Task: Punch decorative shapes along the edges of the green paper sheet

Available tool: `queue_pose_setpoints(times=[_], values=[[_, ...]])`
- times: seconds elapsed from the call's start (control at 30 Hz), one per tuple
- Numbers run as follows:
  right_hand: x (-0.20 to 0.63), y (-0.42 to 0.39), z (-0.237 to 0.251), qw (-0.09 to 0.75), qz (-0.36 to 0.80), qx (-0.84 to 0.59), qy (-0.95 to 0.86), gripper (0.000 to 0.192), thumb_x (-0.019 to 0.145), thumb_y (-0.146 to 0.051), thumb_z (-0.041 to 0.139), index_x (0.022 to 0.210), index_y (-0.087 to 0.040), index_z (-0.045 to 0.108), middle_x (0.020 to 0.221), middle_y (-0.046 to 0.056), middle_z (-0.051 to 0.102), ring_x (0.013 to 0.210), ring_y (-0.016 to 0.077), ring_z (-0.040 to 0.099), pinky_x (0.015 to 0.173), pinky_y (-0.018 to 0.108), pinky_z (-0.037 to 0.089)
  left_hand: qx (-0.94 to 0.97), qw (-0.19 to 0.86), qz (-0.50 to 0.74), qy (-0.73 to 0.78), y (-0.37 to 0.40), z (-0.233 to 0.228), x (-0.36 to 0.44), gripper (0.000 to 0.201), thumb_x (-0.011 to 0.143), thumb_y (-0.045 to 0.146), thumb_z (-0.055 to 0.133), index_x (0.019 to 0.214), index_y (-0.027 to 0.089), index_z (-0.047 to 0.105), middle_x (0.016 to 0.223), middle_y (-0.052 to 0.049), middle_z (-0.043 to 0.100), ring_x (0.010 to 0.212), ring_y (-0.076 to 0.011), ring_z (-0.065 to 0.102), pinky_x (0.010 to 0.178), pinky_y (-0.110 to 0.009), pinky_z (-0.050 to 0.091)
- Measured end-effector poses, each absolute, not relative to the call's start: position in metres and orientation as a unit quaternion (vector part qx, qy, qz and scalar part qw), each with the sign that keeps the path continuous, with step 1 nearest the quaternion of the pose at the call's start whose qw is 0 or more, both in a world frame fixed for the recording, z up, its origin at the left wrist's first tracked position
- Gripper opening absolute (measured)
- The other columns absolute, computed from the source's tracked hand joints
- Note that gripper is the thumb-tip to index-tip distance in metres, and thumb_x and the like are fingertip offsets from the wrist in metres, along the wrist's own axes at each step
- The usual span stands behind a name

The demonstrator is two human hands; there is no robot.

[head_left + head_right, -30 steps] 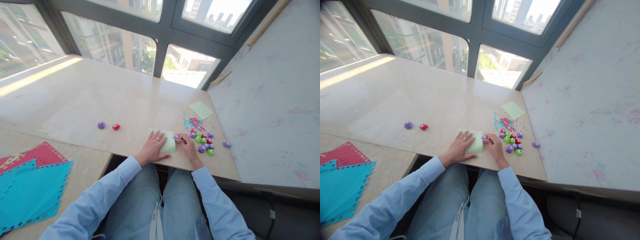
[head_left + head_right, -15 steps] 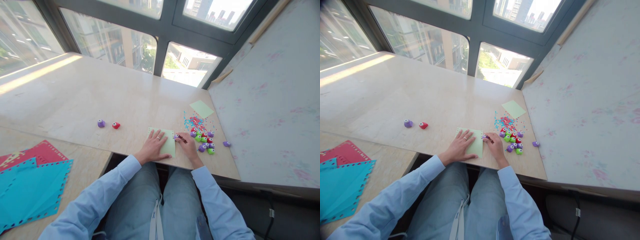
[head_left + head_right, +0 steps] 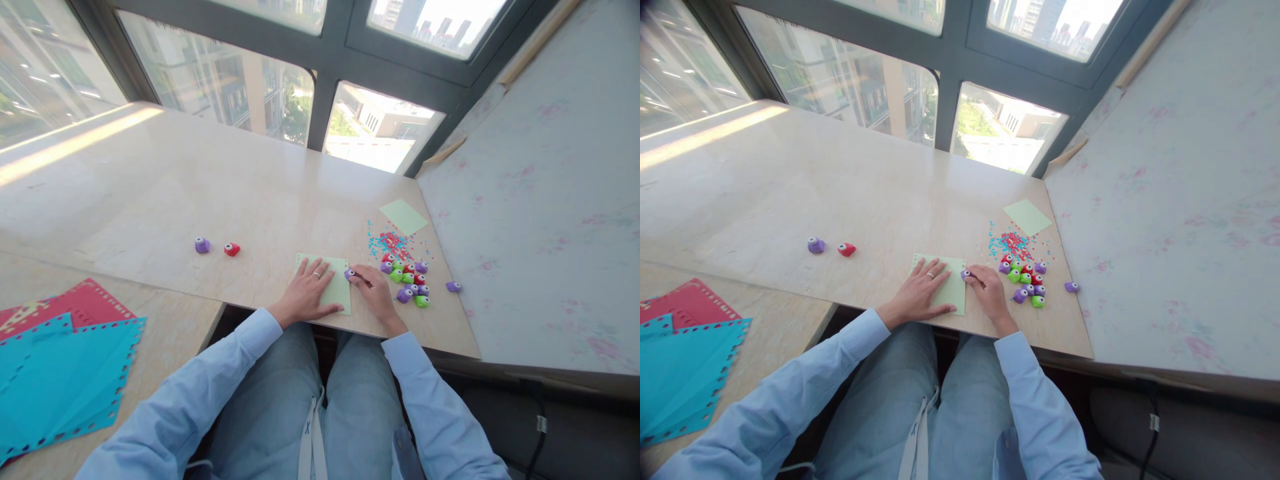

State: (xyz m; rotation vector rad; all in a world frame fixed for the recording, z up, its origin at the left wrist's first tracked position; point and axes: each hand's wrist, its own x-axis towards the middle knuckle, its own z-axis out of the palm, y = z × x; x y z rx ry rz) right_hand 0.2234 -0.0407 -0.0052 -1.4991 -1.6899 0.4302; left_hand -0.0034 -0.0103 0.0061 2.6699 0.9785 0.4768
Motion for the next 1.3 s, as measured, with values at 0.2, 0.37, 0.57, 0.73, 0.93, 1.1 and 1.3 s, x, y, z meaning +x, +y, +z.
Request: queue_pose_setpoints(times=[0.2,0.37,0.57,0.73,0.93,1.1,1.3], values=[[0.219,-0.055,0.002,0.397,0.172,-0.593,-0.679,0.025,0.093,-0.04,0.06,0.109,-0.028,0.075,0.107,0.008,0.074,0.103,0.0259,0.066,0.096,0.047,0.05,0.918,0.125,0.162,0.339,-0.011,0.005,-0.003,0.086,0.086,0.075,0.047,0.14,0.009,0.049,0.148,-0.023,0.048,0.144,-0.0376,0.034,0.121,-0.057,0.015],[0.216,-0.07,0.004,0.395,0.176,-0.598,-0.675,0.023,0.092,-0.042,0.063,0.106,-0.029,0.075,0.105,0.007,0.074,0.102,0.0262,0.066,0.094,0.047,0.052,0.915,0.135,0.176,0.338,-0.011,0.005,-0.003,0.083,0.086,0.076,0.046,0.14,0.013,0.05,0.148,-0.022,0.049,0.145,-0.0371,0.034,0.121,-0.058,0.016],[0.213,-0.07,0.004,0.4,0.159,-0.611,-0.665,0.022,0.092,-0.042,0.064,0.105,-0.028,0.075,0.105,0.007,0.076,0.101,0.0263,0.067,0.094,0.047,0.052,0.914,0.141,0.178,0.337,-0.012,0.005,-0.004,0.081,0.086,0.074,0.047,0.14,0.013,0.05,0.148,-0.021,0.048,0.145,-0.0378,0.034,0.121,-0.059,0.015],[0.209,-0.061,0.004,0.397,0.147,-0.63,-0.652,0.023,0.092,-0.042,0.064,0.107,-0.027,0.074,0.104,0.007,0.075,0.099,0.0266,0.067,0.093,0.047,0.052,0.914,0.145,0.174,0.337,-0.012,0.005,-0.004,0.079,0.087,0.071,0.05,0.141,0.013,0.049,0.149,-0.021,0.047,0.145,-0.0379,0.032,0.121,-0.059,0.015],[0.207,-0.059,0.005,0.393,0.15,-0.638,-0.646,0.024,0.093,-0.041,0.061,0.109,-0.028,0.073,0.106,0.008,0.072,0.102,0.0268,0.065,0.094,0.047,0.051,0.913,0.15,0.17,0.339,-0.013,0.007,-0.003,0.078,0.088,0.07,0.049,0.141,0.014,0.048,0.15,-0.022,0.046,0.146,-0.0381,0.031,0.121,-0.06,0.015],[0.208,-0.065,0.006,0.386,0.147,-0.638,-0.65,0.023,0.093,-0.04,0.062,0.111,-0.03,0.073,0.106,0.008,0.07,0.102,0.0268,0.064,0.094,0.047,0.051,0.913,0.148,0.171,0.338,-0.013,0.007,-0.003,0.077,0.089,0.069,0.048,0.141,0.013,0.048,0.15,-0.021,0.046,0.146,-0.0376,0.031,0.122,-0.06,0.014],[0.208,-0.069,0.007,0.383,0.14,-0.643,-0.648,0.023,0.093,-0.04,0.064,0.11,-0.031,0.075,0.102,0.007,0.07,0.098,0.0264,0.065,0.089,0.044,0.054,0.913,0.146,0.173,0.338,-0.013,0.005,-0.004,0.076,0.091,0.068,0.046,0.141,0.011,0.048,0.151,-0.021,0.045,0.147,-0.0376,0.03,0.123,-0.059,0.013]])
